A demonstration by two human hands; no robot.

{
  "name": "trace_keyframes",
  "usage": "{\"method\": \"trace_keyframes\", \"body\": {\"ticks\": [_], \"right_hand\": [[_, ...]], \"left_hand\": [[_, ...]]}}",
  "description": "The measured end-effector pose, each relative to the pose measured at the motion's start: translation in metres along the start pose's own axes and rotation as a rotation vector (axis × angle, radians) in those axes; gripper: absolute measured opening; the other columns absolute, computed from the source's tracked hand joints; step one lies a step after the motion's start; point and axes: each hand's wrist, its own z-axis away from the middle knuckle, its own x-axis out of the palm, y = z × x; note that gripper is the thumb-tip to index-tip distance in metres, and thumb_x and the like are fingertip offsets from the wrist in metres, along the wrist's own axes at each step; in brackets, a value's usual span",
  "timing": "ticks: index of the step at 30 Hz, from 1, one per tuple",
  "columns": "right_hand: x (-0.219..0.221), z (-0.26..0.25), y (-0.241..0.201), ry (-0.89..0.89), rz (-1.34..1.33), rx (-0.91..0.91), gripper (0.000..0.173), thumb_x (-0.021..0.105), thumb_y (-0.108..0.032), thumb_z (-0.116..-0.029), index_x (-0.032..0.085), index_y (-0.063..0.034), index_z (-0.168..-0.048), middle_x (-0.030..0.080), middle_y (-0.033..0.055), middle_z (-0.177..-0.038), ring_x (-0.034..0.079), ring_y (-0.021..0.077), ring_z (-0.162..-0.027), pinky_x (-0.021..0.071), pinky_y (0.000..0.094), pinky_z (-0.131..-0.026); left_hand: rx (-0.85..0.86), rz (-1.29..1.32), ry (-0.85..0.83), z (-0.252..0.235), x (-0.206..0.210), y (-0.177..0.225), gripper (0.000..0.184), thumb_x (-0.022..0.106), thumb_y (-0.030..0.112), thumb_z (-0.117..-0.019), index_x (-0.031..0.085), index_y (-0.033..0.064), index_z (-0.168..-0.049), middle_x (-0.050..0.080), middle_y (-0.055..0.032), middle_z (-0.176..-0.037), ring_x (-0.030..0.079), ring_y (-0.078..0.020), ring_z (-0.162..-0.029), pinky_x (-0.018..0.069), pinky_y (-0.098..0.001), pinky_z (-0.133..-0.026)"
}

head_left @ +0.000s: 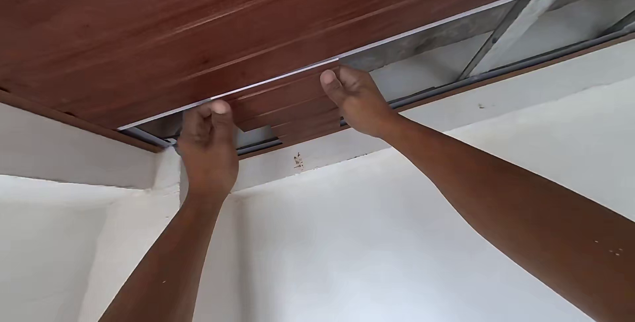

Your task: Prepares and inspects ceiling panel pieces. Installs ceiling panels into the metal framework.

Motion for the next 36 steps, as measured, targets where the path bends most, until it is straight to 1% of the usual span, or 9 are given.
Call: {"method": "trace_keyframes", "body": {"ticks": [2,6,8,12,17,21,27,31,36], "right_hand": [[-0.001,-0.001,-0.001,-0.016,0.014,0.0,0.031,0.05,-0.029,-0.1098,0.07,-0.0052,-0.107,0.073,0.0044,-0.093,0.071,0.0103,-0.089,0.0607,0.032,-0.083],[0.001,-0.001,-0.002,0.012,0.022,0.014,0.033,0.05,-0.031,-0.1097,0.071,-0.0059,-0.103,0.073,0.0045,-0.09,0.071,0.0112,-0.089,0.0604,0.0337,-0.082],[0.003,0.0,-0.003,0.031,0.032,0.015,0.034,0.05,-0.031,-0.1099,0.071,-0.0058,-0.1,0.073,0.0049,-0.089,0.072,0.0116,-0.088,0.0607,0.0341,-0.081],[0.009,0.0,-0.001,0.1,0.052,0.014,0.036,0.05,-0.033,-0.1094,0.068,-0.0068,-0.091,0.068,0.0045,-0.08,0.068,0.0124,-0.078,0.0577,0.0348,-0.073],[0.016,0.001,-0.001,0.168,0.081,0.039,0.039,0.05,-0.037,-0.1087,0.067,-0.0079,-0.089,0.065,0.0041,-0.076,0.065,0.0144,-0.073,0.0548,0.0377,-0.068],[0.016,0.001,-0.004,0.172,0.131,0.065,0.042,0.048,-0.041,-0.109,0.067,-0.0094,-0.09,0.065,0.0031,-0.076,0.066,0.0139,-0.073,0.055,0.0385,-0.068],[0.024,0.002,-0.002,0.225,0.104,0.04,0.04,0.048,-0.039,-0.1094,0.067,-0.0094,-0.091,0.063,0.0022,-0.075,0.064,0.0125,-0.072,0.0544,0.0363,-0.067],[0.029,0.004,0.0,0.267,0.094,-0.002,0.037,0.048,-0.036,-0.1097,0.07,-0.0083,-0.1,0.069,0.0015,-0.083,0.068,0.0096,-0.079,0.0582,0.0335,-0.074],[0.029,0.005,-0.002,0.265,0.109,-0.002,0.037,0.047,-0.036,-0.1101,0.07,-0.0087,-0.101,0.068,0.0003,-0.083,0.068,0.0078,-0.081,0.057,0.0314,-0.075]], "left_hand": [[-0.03,0.067,0.06,-0.001,0.005,0.002,0.027,0.055,0.039,-0.1069,0.063,0.0132,-0.113,0.069,0.0033,-0.098,0.071,-0.01,-0.092,0.0626,-0.035,-0.086],[-0.084,0.069,0.06,-0.005,0.009,0.003,0.022,0.056,0.034,-0.1072,0.064,0.014,-0.106,0.07,0.0038,-0.093,0.072,-0.0095,-0.085,0.0633,-0.0328,-0.079],[-0.115,0.075,0.051,-0.007,0.007,0.005,0.023,0.056,0.034,-0.107,0.065,0.0129,-0.106,0.072,0.0028,-0.094,0.073,-0.0109,-0.086,0.0643,-0.0339,-0.08],[-0.13,0.102,0.02,-0.012,0.002,0.004,0.022,0.058,0.034,-0.1058,0.066,0.0135,-0.104,0.072,0.0035,-0.093,0.074,-0.0109,-0.084,0.065,-0.0341,-0.08],[-0.18,0.062,-0.011,-0.012,-0.003,0.011,0.025,0.058,0.039,-0.1052,0.065,0.0153,-0.101,0.07,0.0052,-0.093,0.072,-0.0084,-0.085,0.0631,-0.0321,-0.082],[-0.184,0.078,0.018,-0.015,-0.002,0.009,0.023,0.061,0.036,-0.1044,0.067,0.0137,-0.1,0.072,0.0044,-0.091,0.073,-0.0093,-0.083,0.064,-0.0323,-0.08],[-0.199,0.077,0.024,-0.018,-0.005,0.009,0.024,0.061,0.033,-0.1045,0.068,0.0114,-0.097,0.073,0.0023,-0.088,0.074,-0.0101,-0.081,0.0644,-0.0323,-0.078],[-0.201,0.073,-0.008,-0.018,-0.008,0.01,0.024,0.061,0.032,-0.1047,0.069,0.0104,-0.097,0.073,0.0021,-0.089,0.074,-0.0096,-0.081,0.0642,-0.032,-0.079],[-0.194,0.079,-0.039,-0.019,-0.011,0.009,0.025,0.061,0.032,-0.1047,0.07,0.01,-0.096,0.073,0.0011,-0.088,0.073,-0.0102,-0.08,0.0631,-0.0316,-0.08]]}}
